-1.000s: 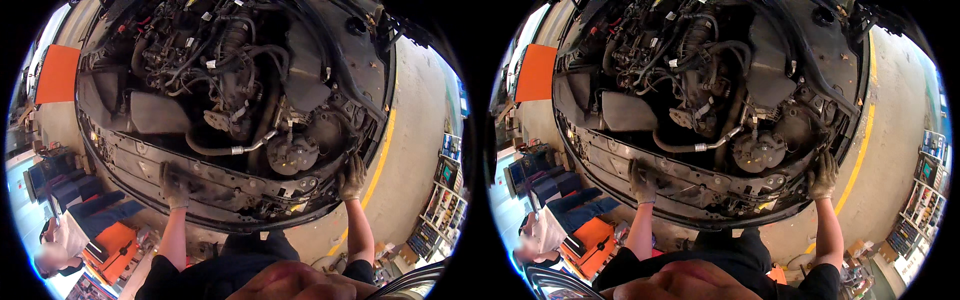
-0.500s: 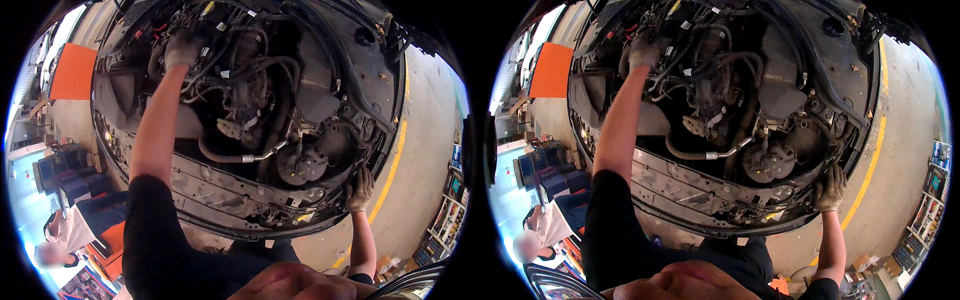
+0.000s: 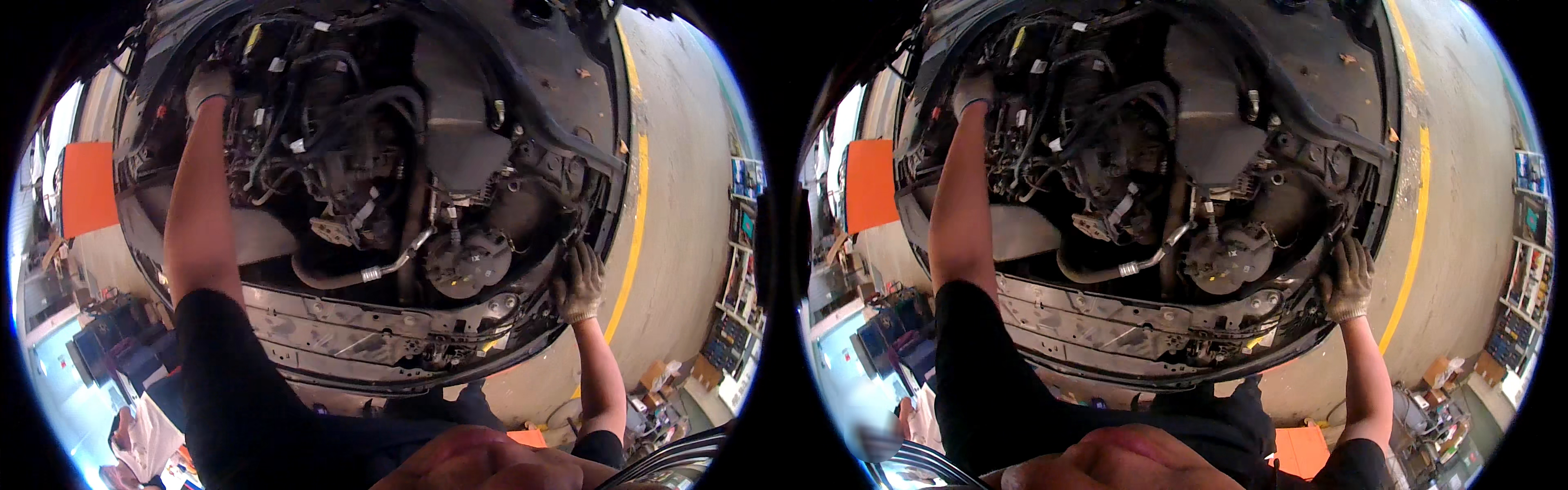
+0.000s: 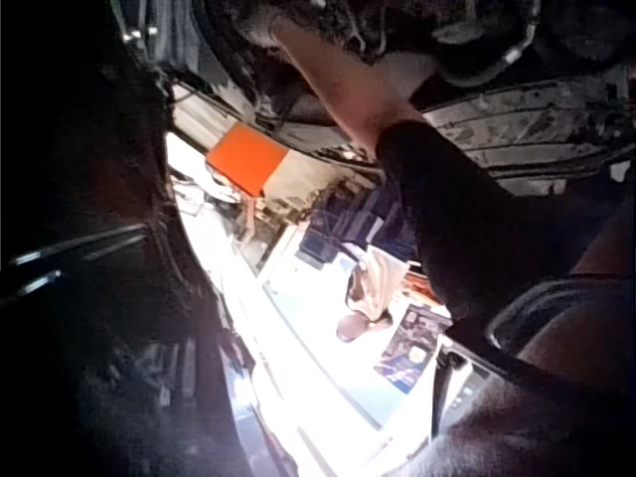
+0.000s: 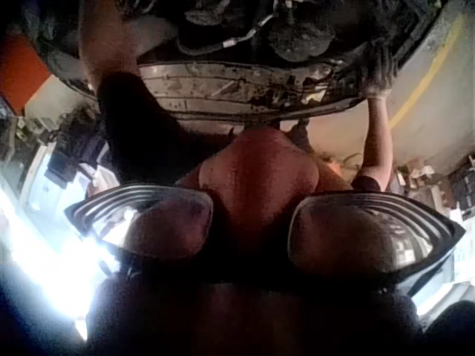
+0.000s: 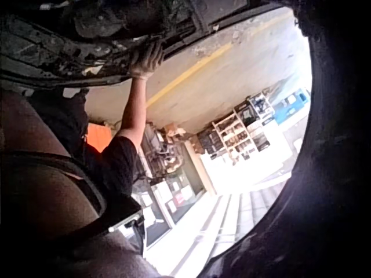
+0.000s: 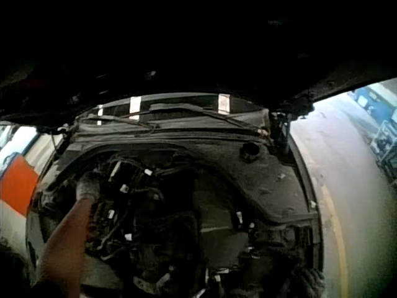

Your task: The person works on a car engine with the hood open, removes a cap, retrieves a wrench from a toolbox, and uses it on the engine. They then pour a liquid into a container and wipe their hands with a cloth.

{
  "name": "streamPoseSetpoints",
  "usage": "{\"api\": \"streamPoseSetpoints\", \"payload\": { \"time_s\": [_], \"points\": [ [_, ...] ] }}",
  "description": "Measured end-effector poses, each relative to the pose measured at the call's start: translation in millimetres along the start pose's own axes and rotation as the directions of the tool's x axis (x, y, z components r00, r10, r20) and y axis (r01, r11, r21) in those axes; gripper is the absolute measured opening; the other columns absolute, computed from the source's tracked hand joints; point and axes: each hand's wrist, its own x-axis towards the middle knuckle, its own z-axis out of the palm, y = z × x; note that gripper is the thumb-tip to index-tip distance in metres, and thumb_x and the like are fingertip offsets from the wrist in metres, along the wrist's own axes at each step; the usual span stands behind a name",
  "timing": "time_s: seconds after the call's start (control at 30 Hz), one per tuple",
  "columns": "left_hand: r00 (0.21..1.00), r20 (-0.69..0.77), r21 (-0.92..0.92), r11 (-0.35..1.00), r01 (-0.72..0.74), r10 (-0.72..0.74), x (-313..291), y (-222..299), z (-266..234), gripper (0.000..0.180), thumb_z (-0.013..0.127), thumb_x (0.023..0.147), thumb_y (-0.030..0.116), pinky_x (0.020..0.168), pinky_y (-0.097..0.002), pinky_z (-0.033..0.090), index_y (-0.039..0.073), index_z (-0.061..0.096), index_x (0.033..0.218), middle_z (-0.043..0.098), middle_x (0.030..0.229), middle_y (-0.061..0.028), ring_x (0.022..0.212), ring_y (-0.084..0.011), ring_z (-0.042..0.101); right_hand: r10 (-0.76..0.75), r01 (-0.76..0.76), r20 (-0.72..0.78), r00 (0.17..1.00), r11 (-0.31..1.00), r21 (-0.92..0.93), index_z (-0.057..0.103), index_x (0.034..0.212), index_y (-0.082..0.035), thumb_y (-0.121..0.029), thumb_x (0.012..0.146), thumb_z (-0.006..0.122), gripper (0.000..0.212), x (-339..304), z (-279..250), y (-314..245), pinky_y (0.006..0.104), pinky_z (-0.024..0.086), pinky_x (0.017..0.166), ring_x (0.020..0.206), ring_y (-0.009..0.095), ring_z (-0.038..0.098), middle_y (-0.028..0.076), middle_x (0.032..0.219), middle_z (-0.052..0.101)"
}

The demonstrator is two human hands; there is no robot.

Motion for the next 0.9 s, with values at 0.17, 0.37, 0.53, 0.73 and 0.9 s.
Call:
{"api": "streamPoseSetpoints", "payload": {
  "time_s": [0.17,0.37,0.53,0.73,0.9],
  "points": [
    [0.902,-0.09,-0.491,0.769,-0.41,0.423,-52.2,81.7,7.9,0.046,0.059,0.098,0.043,0.111,-0.0404,0.045,0.018,0.067,0.135,0.066,0.139,-0.0116,0.133,-0.0316,0.058,0.012,-0.012,0.003,1.0,0.999,0.03,0.05,0.146,-0.002,-0.033,0.084,0.066,0.07,4.7,-5.7,2.7,0.0555,0.031,0.12,0.14,0.044,0.046,0.022,0.153,0.048],
    [0.587,0.181,-0.218,0.614,-0.759,0.789,-239.9,313.6,-18.9,0.041,0.056,0.096,0.027,0.105,-0.0463,0.05,0.011,0.067,0.132,0.066,0.135,-0.0205,0.124,-0.0393,0.063,0.026,-0.026,0.019,0.999,0.999,0.033,0.049,0.147,-0.002,-0.032,0.082,0.068,0.074,-1.8,-8.5,7.7,0.0549,0.031,0.12,0.14,0.043,0.046,0.021,0.154,0.048],
    [0.395,0.271,-0.268,0.463,-0.845,0.878,-290.1,409.9,43.0,0.038,0.061,0.085,0.007,0.098,-0.0477,0.055,0.005,0.074,0.121,0.069,0.129,-0.0218,0.118,-0.04,0.068,0.032,-0.033,0.012,0.999,0.997,0.067,0.051,0.145,-0.004,-0.033,0.084,0.069,0.07,-10.8,0.2,17.2,0.0562,0.033,0.119,0.14,0.043,0.046,0.022,0.152,0.049],
    [0.413,0.552,-0.261,0.621,-0.74,0.724,-334.2,452.2,46.5,0.038,0.057,0.09,0.012,0.104,-0.0426,0.051,0.005,0.074,0.123,0.066,0.136,-0.0189,0.123,-0.0365,0.065,0.032,-0.03,-0.027,0.999,0.997,0.069,0.051,0.145,-0.004,-0.032,0.083,0.07,0.071,-10.3,-7.4,11.1,0.0544,0.034,0.118,0.139,0.041,0.047,0.019,0.152,0.049],
    [0.618,0.348,-0.421,0.707,-0.569,0.705,-329.4,440.7,80.6,0.036,0.059,0.087,0.016,0.099,-0.0468,0.054,0.003,0.077,0.115,0.068,0.13,-0.0224,0.119,-0.0391,0.067,0.013,-0.012,-0.011,1.0,0.998,0.058,0.051,0.145,-0.002,-0.034,0.083,0.068,0.072,-5.3,-8.7,4.9,0.0545,0.032,0.119,0.14,0.043,0.046,0.022,0.151,0.05]
  ]
}}
